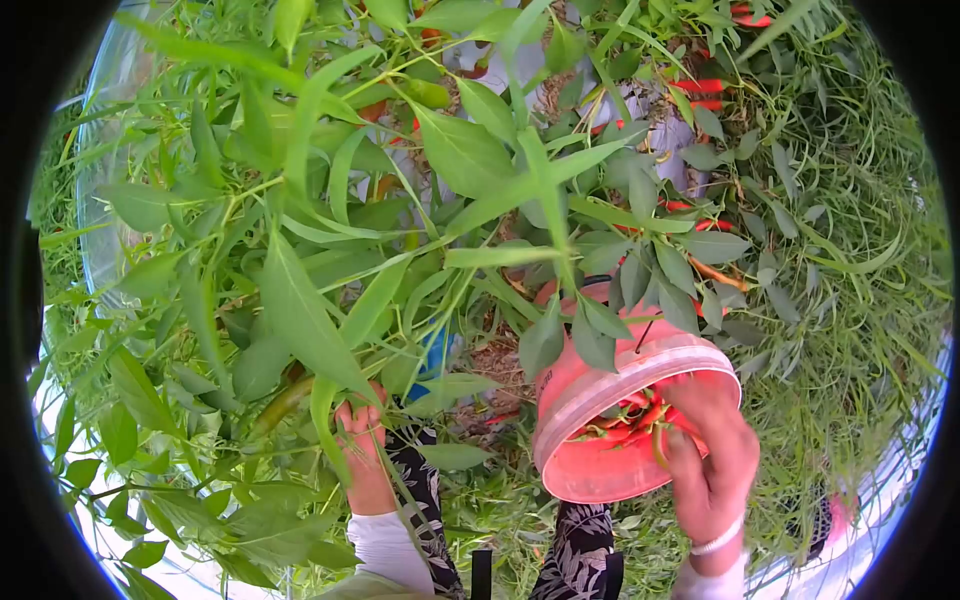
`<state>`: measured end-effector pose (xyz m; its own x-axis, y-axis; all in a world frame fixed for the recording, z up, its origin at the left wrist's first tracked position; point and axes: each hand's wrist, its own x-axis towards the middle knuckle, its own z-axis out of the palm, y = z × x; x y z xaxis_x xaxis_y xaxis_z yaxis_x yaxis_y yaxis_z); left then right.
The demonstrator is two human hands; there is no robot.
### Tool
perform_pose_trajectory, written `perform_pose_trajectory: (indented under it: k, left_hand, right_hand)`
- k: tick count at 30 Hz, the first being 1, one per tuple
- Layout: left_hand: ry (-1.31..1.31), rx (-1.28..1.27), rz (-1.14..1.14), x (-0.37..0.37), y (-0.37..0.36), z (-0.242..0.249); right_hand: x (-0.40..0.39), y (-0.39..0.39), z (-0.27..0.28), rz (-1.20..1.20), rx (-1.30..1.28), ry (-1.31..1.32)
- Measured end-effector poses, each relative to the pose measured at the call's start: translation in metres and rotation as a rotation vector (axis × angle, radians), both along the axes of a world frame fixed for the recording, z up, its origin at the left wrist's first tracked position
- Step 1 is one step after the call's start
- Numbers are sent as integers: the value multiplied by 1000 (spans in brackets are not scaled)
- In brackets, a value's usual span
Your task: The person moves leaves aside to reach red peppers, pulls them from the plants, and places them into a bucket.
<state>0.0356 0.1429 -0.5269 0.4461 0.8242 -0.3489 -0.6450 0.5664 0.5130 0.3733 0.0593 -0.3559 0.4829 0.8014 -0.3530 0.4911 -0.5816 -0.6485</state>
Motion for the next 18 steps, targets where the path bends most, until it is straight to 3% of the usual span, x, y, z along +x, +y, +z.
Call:
perform_pose_trajectory:
  k: [2,5,7,8,9,11,13,15,18]
  left_hand:
    - [129,-45,120,19,8,28]
    - [295,-10,55,17,8,31]
    - [356,-103,113,11,4,28]
    - [419,-198,188,6,1,27]
    - [482,-293,265,0,-2,26]
    - [603,-483,433,0,-1,26]
    - [682,-429,358,19,8,39]
    - [293,-222,265,33,21,48]
    - [494,-323,336,39,22,51]
  right_hand:
    - [-6,65,-26,20,206,159]
    - [-34,152,-124,-16,501,198]
    - [-48,200,-188,-113,294,322]
    - [-51,217,-200,65,84,-96]
    - [-49,221,-214,59,87,-93]
    - [-47,227,-236,-129,563,-95]
    - [-53,236,-255,-79,581,-117]
    - [-57,239,-273,11,602,-179]
    - [-60,242,-292,153,634,-273]
